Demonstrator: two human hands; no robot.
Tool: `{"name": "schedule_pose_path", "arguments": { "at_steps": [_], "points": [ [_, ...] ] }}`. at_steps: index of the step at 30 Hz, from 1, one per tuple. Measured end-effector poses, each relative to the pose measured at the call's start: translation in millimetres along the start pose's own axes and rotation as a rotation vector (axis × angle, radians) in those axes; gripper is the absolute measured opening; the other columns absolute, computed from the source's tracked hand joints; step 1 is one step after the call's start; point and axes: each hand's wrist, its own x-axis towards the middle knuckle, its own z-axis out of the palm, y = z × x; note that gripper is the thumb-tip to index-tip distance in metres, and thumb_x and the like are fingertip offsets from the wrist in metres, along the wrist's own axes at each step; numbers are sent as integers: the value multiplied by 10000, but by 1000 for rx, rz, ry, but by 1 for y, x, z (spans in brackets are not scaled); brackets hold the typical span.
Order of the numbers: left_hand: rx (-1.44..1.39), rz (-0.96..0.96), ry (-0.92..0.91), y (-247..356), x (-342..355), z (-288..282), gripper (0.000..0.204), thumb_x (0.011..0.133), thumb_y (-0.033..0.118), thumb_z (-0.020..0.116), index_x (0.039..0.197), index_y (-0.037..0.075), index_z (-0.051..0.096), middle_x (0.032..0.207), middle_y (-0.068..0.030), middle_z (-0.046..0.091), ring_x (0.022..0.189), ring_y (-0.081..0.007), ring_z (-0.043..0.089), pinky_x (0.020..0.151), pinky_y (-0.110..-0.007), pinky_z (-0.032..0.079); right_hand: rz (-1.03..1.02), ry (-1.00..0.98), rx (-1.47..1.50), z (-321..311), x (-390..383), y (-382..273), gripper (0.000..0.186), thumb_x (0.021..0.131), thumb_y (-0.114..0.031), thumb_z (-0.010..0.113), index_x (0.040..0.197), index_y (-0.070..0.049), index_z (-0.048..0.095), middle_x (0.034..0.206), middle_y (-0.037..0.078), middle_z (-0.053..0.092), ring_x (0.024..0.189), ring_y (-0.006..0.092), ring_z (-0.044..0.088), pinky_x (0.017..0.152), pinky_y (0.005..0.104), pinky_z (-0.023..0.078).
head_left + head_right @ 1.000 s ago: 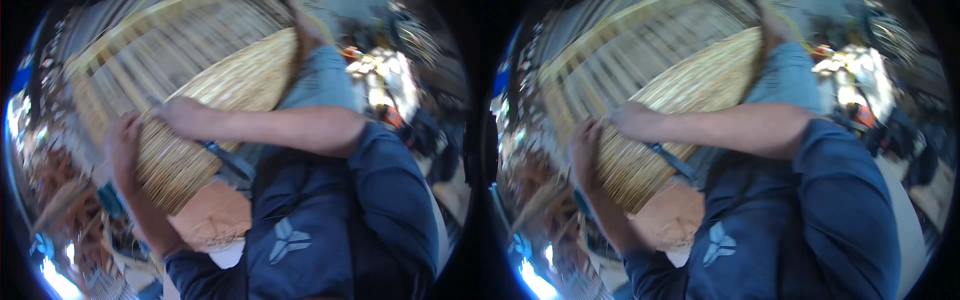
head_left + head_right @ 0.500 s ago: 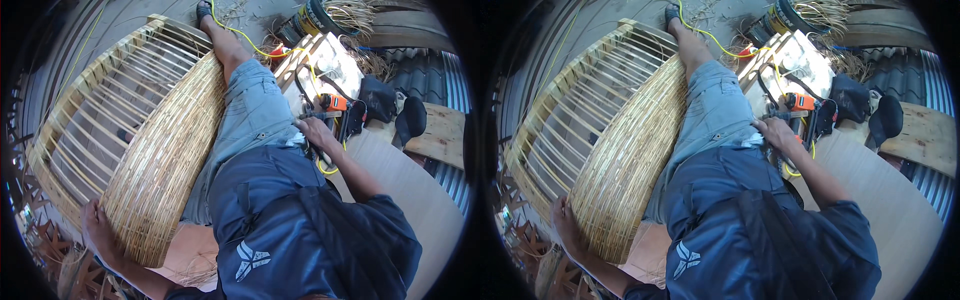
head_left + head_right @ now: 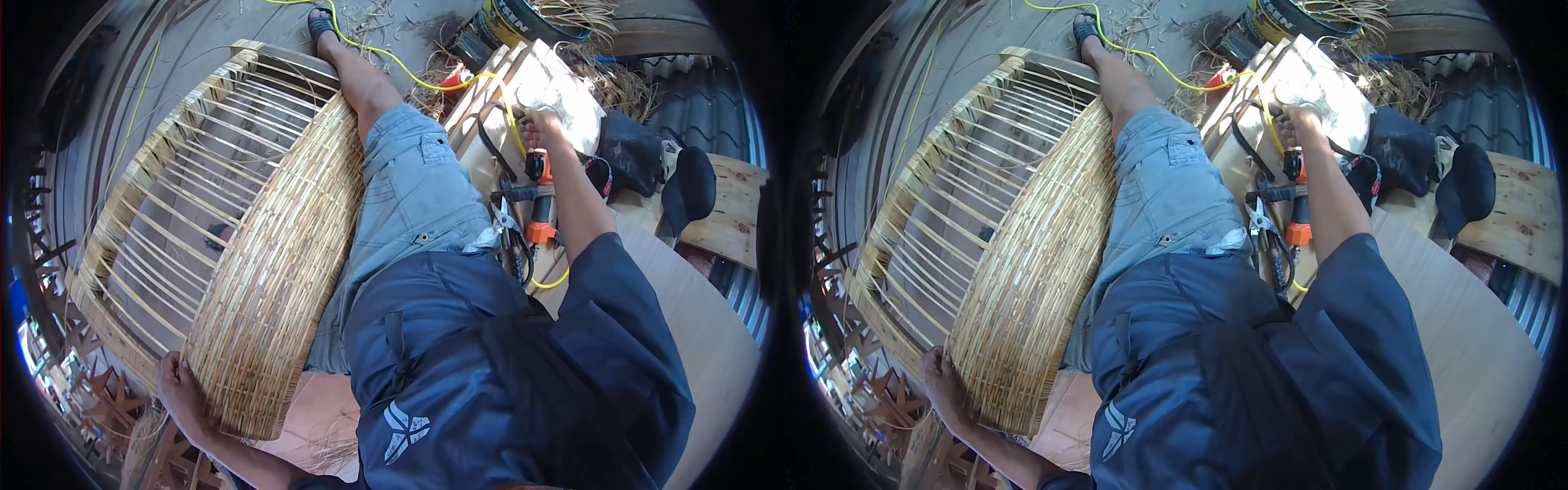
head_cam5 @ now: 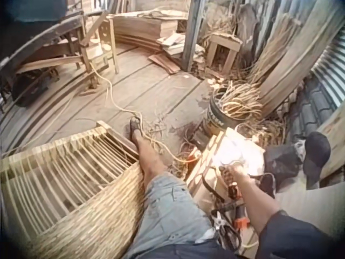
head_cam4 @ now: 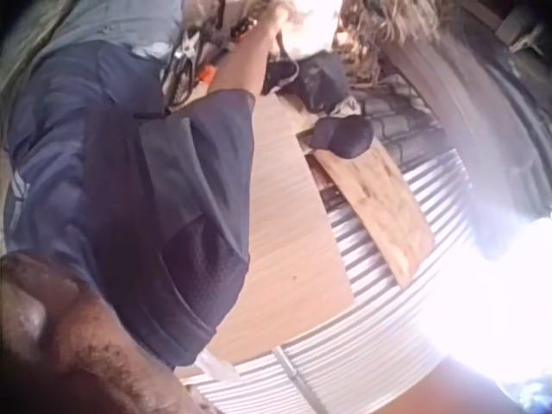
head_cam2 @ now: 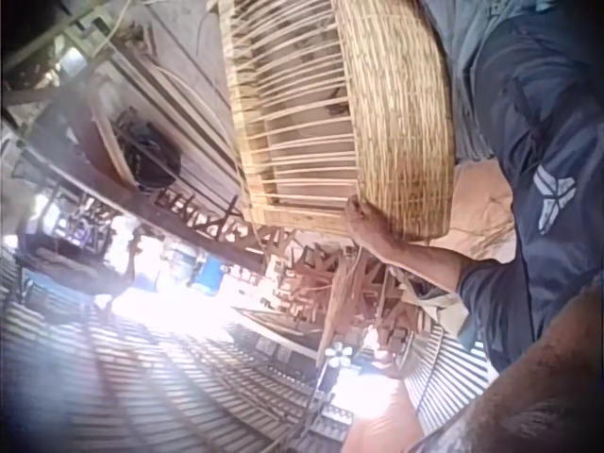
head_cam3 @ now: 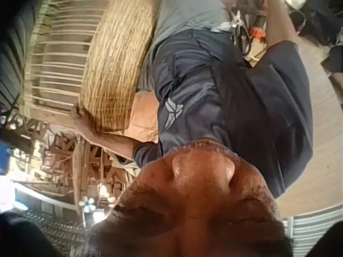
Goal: The recorder is weaving and assembling a large bamboo structure, possibly a cage or basket, using strips and various hand tools.
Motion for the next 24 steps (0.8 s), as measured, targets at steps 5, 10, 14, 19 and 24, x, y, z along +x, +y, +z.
{"name": "schedule_pose_path", "arguments": {
  "at_steps": [5,10,14,19,24],
  "points": [
    [39,17,1,3,0,-1,124,818,67,553,921,4,581,843,-154,541,808,-319,527,742,-377,413,84,230,-43,12,-16,-11,179,813,-164,568,712,-20,540,595,53,509,447,172,502,366,312,416],
    [76,72,48,2,0,1,122,826,74,553,924,4,570,847,-152,542,800,-328,515,737,-392,408,-48,366,-212,11,-25,-6,179,782,-176,584,731,-8,617,605,103,574,454,205,536,394,331,441],
    [78,83,62,-1,-1,3,140,830,80,552,950,10,569,856,-152,544,805,-333,514,738,-396,407,-127,394,-385,10,14,7,163,772,-176,585,762,-19,626,617,108,584,466,211,543,413,336,448],
    [27,44,125,0,-5,4,139,834,83,546,951,9,564,855,-149,543,777,-316,517,715,-375,413,-148,349,-318,0,43,11,102,770,-79,537,746,12,576,575,96,546,445,204,532,373,341,413],
    [-51,5,103,-2,-5,7,135,830,71,536,941,-3,557,837,-136,535,748,-284,506,703,-355,414,-390,409,-172,-29,-27,-8,239,872,-201,466,918,9,572,585,73,551,426,135,499,345,291,372]
  ]
}}
